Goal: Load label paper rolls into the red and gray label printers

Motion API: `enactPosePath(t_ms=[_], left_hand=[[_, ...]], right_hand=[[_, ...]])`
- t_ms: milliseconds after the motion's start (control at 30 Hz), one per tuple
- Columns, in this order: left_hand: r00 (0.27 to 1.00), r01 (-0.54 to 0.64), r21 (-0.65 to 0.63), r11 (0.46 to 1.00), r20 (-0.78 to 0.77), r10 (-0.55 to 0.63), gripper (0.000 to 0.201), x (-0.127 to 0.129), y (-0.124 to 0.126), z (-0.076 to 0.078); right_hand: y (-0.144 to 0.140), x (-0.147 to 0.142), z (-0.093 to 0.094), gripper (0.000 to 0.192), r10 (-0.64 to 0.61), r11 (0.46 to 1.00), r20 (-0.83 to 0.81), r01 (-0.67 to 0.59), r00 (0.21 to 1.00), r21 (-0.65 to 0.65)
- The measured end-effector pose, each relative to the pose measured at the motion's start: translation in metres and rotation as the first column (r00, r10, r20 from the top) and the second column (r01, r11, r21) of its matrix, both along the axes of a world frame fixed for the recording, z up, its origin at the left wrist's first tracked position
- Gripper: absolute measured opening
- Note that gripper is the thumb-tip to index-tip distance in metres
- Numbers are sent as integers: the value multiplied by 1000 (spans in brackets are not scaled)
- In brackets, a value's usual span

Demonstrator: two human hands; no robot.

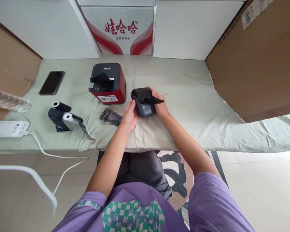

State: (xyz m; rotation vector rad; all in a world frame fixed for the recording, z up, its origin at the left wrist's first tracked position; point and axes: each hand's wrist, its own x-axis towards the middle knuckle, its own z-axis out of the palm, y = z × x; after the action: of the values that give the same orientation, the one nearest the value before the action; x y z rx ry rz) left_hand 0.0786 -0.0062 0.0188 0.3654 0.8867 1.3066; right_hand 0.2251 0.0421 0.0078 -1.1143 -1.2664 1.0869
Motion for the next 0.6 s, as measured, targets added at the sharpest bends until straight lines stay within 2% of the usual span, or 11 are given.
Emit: enactPosePath(t_ms=[167, 433, 600], left_hand=[[999, 54, 14, 998, 7, -54, 29, 1, -1, -1], [995, 102, -44, 994, 26, -101, 44, 0, -2, 6], [993, 110, -34, 993, 54, -108, 38, -2, -2, 6]], right_hand=[[-3, -6, 4, 74, 45, 997, -132, -53, 990, -57], [-7, -7, 7, 78, 79, 992, -128, -90, 989, -84], [-6, -7, 6, 78, 83, 992, -149, -96, 985, -82]])
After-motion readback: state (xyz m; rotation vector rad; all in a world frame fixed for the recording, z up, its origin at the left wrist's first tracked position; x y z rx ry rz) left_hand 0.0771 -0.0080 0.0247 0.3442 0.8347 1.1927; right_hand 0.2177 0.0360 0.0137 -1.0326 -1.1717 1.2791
